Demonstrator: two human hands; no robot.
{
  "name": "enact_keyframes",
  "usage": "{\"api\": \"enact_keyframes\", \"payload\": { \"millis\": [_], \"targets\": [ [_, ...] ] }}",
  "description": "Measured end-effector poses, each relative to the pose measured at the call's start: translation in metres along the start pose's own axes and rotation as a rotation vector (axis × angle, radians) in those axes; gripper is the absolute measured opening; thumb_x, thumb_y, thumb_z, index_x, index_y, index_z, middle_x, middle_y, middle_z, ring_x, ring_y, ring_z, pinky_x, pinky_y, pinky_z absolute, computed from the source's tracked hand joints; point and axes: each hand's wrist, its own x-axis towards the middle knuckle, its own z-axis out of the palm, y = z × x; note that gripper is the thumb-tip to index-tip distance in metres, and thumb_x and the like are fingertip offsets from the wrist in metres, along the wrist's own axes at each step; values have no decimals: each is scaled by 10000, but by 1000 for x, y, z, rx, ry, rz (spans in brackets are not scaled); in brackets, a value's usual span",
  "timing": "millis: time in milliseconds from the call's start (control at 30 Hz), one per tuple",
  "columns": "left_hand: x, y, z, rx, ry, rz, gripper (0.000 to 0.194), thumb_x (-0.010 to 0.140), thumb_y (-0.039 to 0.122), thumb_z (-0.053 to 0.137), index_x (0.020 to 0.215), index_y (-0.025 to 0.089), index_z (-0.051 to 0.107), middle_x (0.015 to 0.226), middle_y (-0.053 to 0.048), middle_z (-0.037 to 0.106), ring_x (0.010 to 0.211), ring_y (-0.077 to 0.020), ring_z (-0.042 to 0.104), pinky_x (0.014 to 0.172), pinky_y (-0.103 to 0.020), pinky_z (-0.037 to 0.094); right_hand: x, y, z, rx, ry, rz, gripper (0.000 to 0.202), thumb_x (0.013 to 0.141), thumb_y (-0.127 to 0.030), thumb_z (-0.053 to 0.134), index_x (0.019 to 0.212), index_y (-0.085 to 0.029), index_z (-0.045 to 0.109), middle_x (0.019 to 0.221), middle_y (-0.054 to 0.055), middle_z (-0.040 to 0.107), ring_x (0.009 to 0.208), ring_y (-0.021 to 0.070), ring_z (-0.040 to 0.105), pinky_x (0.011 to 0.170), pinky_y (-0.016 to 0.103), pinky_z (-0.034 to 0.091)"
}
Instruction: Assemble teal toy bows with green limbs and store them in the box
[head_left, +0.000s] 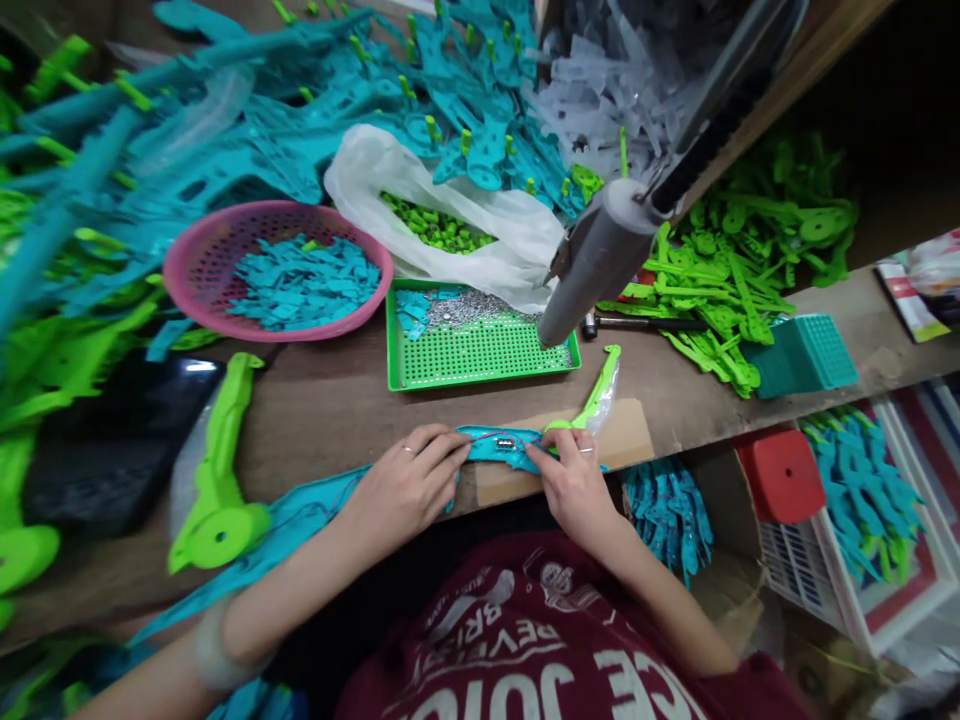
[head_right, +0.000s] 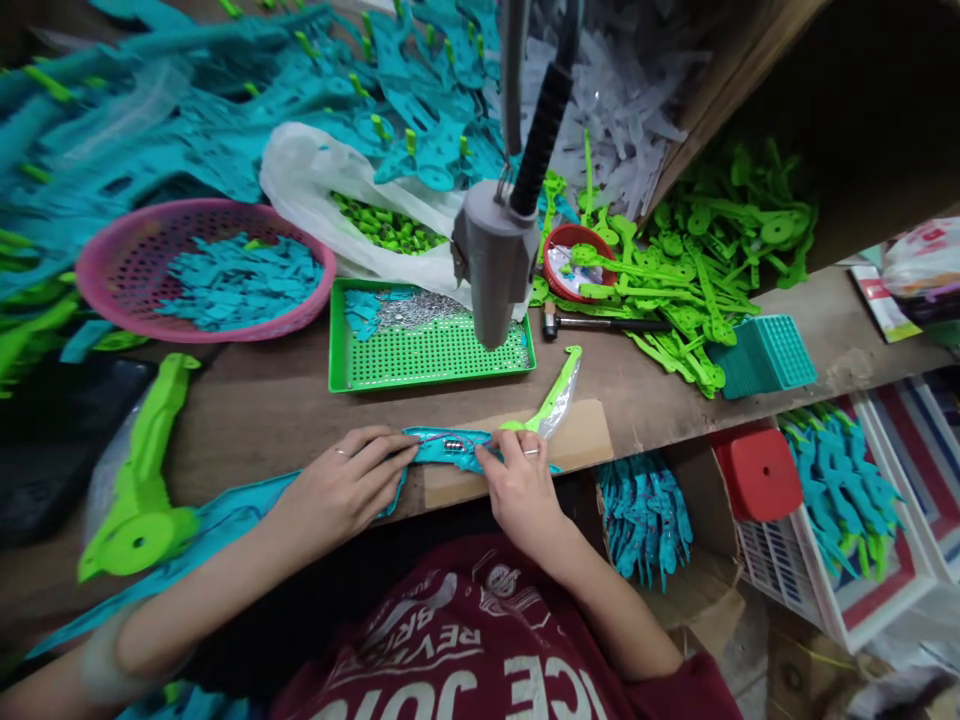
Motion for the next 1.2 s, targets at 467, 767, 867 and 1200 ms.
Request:
{"api": "enact_keyframes", "payload": {
  "millis": [467,767,867,1200],
  "targets": [
    [8,-6,-11,136,32,122,323,987,52,415,1067,140,716,1122,-94,760,1010,-244,644,856,-378,509,17,11,-16,-250,86,-369,301,1006,-82,416,1108,-44,696,1012,142,716,944,259,576,796,387,506],
    [-11,5,-7,99,-3,-29,361,964,143,459,1238,152,694,1284,-120,701,1204,-270,615,995,-406,462,-6,-18,-9,-302,-67,-278,413,990,-145,412,1336,21,563,1217,247,688,1185,335,597,963,446,501],
    [-12,11,-5,132,44,-48,314,987,161,478,1196,143,712,1179,-118,733,1122,-262,641,962,-399,464,-17,-20,-2,-282,-54,-262,419,978,-173,466,1359,-25,556,1301,236,666,1264,333,578,1072,468,443],
    [-9,22,-1,175,116,-83,302,1016,144,445,1131,78,716,1082,-138,742,1012,-259,651,902,-387,476,-20,-25,8,-339,32,-170,427,997,-338,533,1322,-70,603,1399,229,623,1384,328,517,1227,485,184]
  ]
}}
